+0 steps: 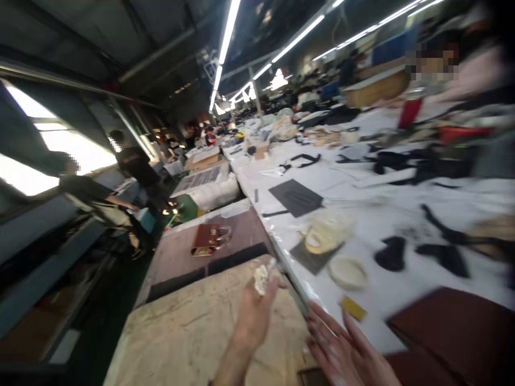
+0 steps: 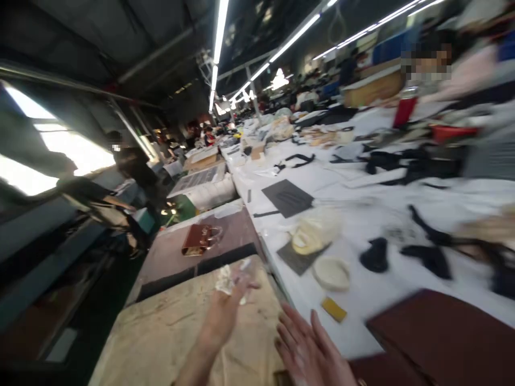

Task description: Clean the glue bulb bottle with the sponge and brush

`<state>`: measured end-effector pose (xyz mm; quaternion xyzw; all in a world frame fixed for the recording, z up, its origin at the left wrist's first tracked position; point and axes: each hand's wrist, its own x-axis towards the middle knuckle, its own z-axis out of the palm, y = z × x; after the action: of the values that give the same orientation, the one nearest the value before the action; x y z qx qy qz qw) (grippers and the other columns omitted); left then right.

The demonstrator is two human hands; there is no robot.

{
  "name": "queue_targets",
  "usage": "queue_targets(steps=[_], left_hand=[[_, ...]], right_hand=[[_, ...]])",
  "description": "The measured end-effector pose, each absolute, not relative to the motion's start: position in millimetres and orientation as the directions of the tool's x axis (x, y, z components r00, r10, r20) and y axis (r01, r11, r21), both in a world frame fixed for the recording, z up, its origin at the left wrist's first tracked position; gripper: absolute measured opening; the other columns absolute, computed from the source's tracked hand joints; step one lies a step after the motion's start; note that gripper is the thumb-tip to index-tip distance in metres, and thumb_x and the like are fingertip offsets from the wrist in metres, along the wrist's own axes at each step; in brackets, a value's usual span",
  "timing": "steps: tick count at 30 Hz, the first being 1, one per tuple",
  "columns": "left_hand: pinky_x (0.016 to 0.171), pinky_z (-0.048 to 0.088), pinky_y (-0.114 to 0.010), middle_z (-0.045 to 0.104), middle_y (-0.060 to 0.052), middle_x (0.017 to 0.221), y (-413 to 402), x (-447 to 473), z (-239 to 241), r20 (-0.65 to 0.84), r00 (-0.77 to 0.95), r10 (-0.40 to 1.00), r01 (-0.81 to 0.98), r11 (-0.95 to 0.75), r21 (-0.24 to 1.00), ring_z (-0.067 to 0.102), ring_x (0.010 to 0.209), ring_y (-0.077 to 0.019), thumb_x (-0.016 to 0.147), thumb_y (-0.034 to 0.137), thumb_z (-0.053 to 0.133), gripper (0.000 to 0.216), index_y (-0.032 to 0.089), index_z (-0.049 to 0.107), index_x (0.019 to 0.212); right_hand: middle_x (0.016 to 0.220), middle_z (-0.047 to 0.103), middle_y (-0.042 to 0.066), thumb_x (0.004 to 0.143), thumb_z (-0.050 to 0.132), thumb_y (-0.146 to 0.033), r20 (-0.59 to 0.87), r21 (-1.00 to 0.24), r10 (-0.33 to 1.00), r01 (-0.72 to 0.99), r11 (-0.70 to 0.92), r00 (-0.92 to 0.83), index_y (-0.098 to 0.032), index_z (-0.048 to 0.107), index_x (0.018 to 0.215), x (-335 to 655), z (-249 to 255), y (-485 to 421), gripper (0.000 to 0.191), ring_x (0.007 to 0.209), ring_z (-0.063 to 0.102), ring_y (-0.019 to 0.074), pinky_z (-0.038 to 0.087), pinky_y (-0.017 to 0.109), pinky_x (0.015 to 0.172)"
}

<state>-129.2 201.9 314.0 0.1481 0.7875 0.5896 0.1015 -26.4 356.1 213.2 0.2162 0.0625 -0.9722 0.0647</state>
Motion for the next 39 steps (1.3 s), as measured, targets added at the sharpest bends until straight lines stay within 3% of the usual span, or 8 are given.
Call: queue_targets(steps=[2,4,7,10,14,19,33,39], left_hand=[[0.112,0.042,-0.046,0.052,-0.01,0.149,193,-137,303,0.216,-0.855,0.471,0.474,0.543,0.693,0.053,0.132,-0.0284,0.093,0.019,0.046,0.05,0.018,0.053,0.143],[0.099,0.053,-0.043,0.046,-0.009,0.154,188,-144,290,0.274,-0.786,0.554,0.617,0.733,0.287,0.062,0.122,-0.0284,0.089,0.005,0.04,0.058,0.019,0.052,0.143],[0.081,0.06,-0.04,0.052,-0.015,0.148,189,-142,277,0.332,-0.65,0.684,0.675,0.72,-0.161,0.07,0.103,-0.0285,0.089,-0.001,0.039,0.053,0.011,0.056,0.138],[0.073,0.06,-0.04,0.056,-0.02,0.142,198,-132,276,0.398,-0.513,0.76,0.665,0.646,-0.376,0.072,0.091,-0.0291,0.095,0.006,0.044,0.041,0.006,0.059,0.133],[0.068,0.057,-0.04,0.056,-0.023,0.141,213,-128,281,0.43,-0.444,0.786,0.632,0.615,-0.471,0.071,0.095,-0.0316,0.098,0.007,0.039,0.039,0.004,0.061,0.13],[0.068,0.054,-0.043,0.048,-0.026,0.147,210,-154,278,0.37,-0.541,0.756,0.632,0.655,-0.414,0.069,0.092,-0.0308,0.098,0.004,0.027,0.047,0.003,0.056,0.135],[0.076,0.056,-0.036,0.054,-0.024,0.144,233,-123,290,0.317,-0.435,0.843,0.587,0.533,-0.61,0.067,0.098,-0.0245,0.091,-0.002,0.043,0.046,0.001,0.055,0.136],[0.063,0.053,-0.036,0.056,-0.022,0.142,220,-159,286,0.331,-0.544,0.771,0.494,0.613,-0.617,0.065,0.081,-0.0229,0.092,-0.001,0.043,0.044,0.002,0.059,0.133]], right_hand=[[0.133,0.065,0.016,0.097,0.058,-0.044,-0.357,-0.031,0.014,-0.003,-1.0,-0.934,-0.013,0.055,0.138,-21,245,361,0.052,0.124,0.061,0.0264,0.053,0.04,0.103],[0.143,0.057,0.016,0.1,0.051,-0.053,-0.299,-0.012,0.098,-0.099,-0.995,-0.949,-0.015,0.055,0.137,-24,265,365,0.053,0.135,0.051,0.0277,0.049,0.044,0.107],[0.149,0.05,0.015,0.102,0.045,-0.058,-0.234,0.013,0.134,-0.141,-0.99,-0.963,-0.018,0.051,0.141,-28,276,367,0.056,0.137,0.048,0.0279,0.058,0.037,0.089],[0.15,0.049,0.016,0.103,0.041,-0.059,-0.201,0.038,0.137,-0.148,-0.988,-0.97,-0.021,0.045,0.146,-26,277,365,0.057,0.133,0.053,0.0253,0.057,0.024,0.059],[0.146,0.054,0.015,0.101,0.044,-0.061,-0.23,0.027,0.122,-0.131,-0.991,-0.966,-0.022,0.041,0.149,-25,279,360,0.061,0.129,0.056,0.027,0.06,0.036,0.082],[0.147,0.052,0.016,0.1,0.044,-0.064,-0.275,-0.046,0.141,-0.134,-0.99,-0.951,-0.021,0.038,0.151,-19,277,360,0.067,0.135,0.051,0.0283,0.043,0.046,0.109],[0.148,0.053,0.004,0.095,0.037,-0.077,-0.286,-0.269,0.1,-0.021,-0.963,-0.953,-0.025,0.048,0.147,-13,262,357,0.074,0.14,0.044,0.0265,0.018,0.043,0.123],[0.146,0.055,0.004,0.097,0.036,-0.073,-0.261,-0.313,0.156,-0.069,-0.947,-0.953,-0.023,0.051,0.145,-7,259,365,0.071,0.145,0.036,0.0216,0.016,0.04,0.124]])
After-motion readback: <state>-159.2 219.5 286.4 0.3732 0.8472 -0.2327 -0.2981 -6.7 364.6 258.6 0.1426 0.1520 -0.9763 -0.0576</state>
